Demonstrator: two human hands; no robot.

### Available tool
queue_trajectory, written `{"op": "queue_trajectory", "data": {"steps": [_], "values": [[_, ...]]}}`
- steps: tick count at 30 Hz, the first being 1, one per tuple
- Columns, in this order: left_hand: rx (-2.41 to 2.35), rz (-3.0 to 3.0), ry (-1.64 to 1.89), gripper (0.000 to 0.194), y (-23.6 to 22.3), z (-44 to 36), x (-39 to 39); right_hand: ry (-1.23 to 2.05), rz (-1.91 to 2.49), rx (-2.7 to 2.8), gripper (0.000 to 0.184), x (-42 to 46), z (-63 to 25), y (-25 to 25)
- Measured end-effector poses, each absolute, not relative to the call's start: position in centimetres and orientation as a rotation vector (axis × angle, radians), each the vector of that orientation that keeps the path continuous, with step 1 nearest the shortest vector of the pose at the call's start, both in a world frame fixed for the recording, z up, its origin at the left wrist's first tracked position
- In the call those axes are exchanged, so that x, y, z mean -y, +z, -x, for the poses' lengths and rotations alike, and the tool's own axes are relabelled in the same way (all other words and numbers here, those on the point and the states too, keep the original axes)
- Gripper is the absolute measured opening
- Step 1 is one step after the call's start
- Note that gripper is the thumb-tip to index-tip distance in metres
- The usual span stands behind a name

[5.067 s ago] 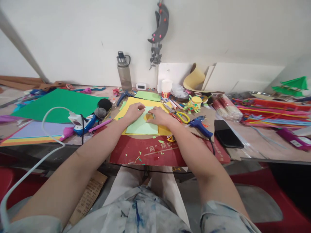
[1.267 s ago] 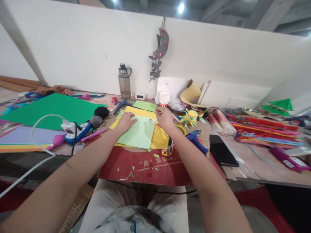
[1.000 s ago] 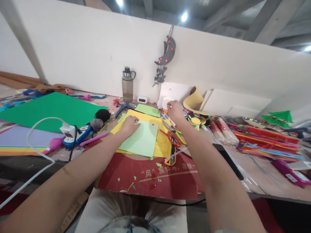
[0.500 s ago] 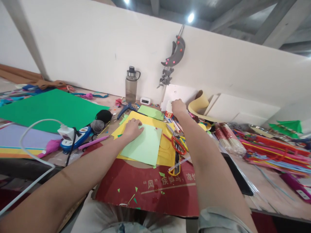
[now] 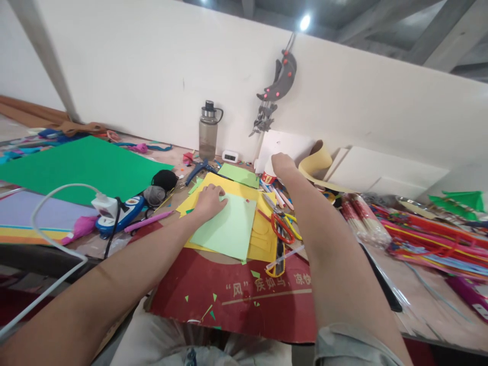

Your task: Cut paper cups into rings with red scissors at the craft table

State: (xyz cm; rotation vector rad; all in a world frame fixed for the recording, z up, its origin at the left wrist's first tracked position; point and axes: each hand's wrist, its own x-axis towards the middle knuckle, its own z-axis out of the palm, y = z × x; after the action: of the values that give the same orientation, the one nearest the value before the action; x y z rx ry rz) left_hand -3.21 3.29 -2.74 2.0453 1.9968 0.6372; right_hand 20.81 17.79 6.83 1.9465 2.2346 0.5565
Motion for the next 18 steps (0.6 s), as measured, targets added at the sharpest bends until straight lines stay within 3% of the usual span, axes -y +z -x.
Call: {"op": "queue_trajectory", "data": {"steps": [18], "values": [[-1.986,-2.054,0.664,0.029,-2.8,3.2,-3.2,0.769,-2.043,-2.408,0.037,-16.5,-21.6,8.9]]}}
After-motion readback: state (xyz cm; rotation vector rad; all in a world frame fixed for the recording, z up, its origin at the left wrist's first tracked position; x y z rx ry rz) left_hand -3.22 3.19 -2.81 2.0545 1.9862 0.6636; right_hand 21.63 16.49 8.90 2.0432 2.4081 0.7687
